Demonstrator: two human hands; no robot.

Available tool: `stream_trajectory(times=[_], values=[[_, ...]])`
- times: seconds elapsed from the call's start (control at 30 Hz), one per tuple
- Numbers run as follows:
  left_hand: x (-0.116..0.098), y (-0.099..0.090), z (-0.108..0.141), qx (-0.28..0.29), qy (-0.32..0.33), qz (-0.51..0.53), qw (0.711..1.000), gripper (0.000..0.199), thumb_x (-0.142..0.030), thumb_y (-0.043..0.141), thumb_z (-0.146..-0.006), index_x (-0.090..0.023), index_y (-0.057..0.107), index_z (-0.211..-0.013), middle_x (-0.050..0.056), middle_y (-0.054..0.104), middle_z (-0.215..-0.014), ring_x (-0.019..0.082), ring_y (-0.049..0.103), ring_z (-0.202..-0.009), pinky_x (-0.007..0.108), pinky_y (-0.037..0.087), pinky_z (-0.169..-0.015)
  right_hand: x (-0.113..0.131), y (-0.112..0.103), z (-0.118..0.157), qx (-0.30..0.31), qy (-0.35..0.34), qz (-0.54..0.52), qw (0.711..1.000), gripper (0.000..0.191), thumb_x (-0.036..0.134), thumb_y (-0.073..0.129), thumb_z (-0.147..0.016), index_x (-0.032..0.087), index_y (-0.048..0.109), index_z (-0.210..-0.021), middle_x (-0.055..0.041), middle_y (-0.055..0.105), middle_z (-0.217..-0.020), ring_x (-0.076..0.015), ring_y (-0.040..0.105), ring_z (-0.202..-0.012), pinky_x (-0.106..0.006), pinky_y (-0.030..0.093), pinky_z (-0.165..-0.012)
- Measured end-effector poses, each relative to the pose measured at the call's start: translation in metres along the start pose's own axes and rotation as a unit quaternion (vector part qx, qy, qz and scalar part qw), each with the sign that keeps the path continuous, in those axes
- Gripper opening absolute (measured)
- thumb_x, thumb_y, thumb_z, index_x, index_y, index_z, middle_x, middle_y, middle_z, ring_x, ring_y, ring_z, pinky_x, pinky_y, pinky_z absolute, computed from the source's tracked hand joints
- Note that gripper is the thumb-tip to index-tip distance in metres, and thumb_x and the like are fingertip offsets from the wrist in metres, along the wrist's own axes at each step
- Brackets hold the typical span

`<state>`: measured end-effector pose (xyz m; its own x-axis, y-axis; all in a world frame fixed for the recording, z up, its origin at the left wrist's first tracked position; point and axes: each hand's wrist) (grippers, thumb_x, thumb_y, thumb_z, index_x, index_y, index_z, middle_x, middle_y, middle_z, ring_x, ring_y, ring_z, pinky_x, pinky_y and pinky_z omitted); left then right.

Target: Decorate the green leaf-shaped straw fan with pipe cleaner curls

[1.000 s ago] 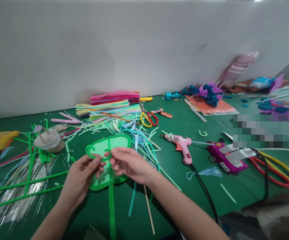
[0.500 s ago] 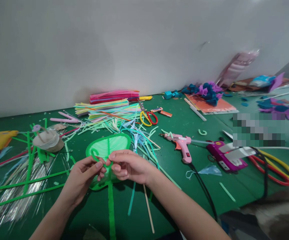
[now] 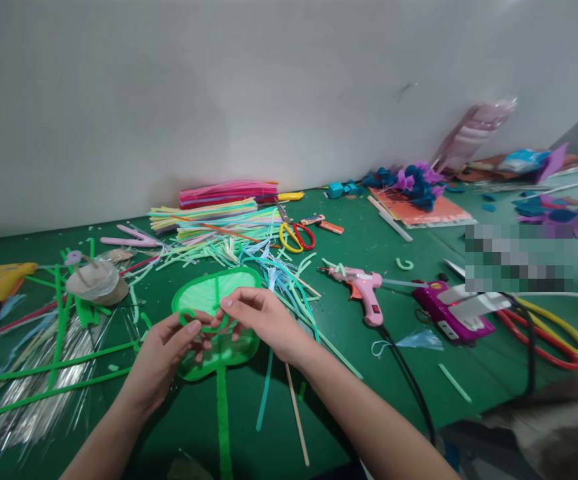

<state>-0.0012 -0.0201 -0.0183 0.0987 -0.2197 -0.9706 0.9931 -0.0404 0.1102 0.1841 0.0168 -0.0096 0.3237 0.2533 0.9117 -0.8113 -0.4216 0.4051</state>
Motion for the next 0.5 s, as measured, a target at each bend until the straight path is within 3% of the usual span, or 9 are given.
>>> stream_trajectory(times=[0.3,0.4,0.5], values=[[0.002,-0.005,-0.005,-0.105,0.047,-0.09,0.989,0.032,-0.047,0.071,-0.078,-0.017,0.075,-0.089,0.001,0.071,-0.075,0.01,0.058,-0.05,0.024,0.053,-0.059,-0.007,0.006,-0.003,-0.032,-0.027,0.078,0.996,0.032,0.047,0.071,-0.08,0.016,0.066,-0.083,0.0004,0.066,-0.073,-0.0111,0.065,-0.063,-0.021,0.052,-0.056],[0.003,-0.005,-0.007,-0.097,0.039,-0.114,0.988,0.035,-0.049,0.071,-0.078,-0.017,0.075,-0.091,0.002,0.072,-0.076,0.011,0.059,-0.05,0.025,0.054,-0.059,-0.012,0.007,-0.002,-0.061,-0.048,0.128,0.989,0.024,0.04,0.071,-0.081,0.017,0.069,-0.089,-0.0003,0.068,-0.076,-0.0124,0.065,-0.066,-0.022,0.052,-0.057],[0.003,-0.004,-0.007,-0.083,0.02,-0.117,0.989,0.036,-0.05,0.072,-0.077,-0.016,0.074,-0.089,0.0,0.071,-0.072,0.01,0.056,-0.045,0.022,0.048,-0.048,-0.014,0.007,0.0,-0.084,-0.068,0.206,0.973,0.022,0.034,0.066,-0.085,0.018,0.072,-0.099,-0.0031,0.073,-0.087,-0.0142,0.067,-0.072,-0.024,0.053,-0.062]])
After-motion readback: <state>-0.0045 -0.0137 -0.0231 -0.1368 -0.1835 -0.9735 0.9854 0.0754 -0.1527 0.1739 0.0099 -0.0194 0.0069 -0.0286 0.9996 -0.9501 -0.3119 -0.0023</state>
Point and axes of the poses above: each hand's wrist, its own z-axis away from the middle knuckle, its own y-axis out of the palm, x = y × z
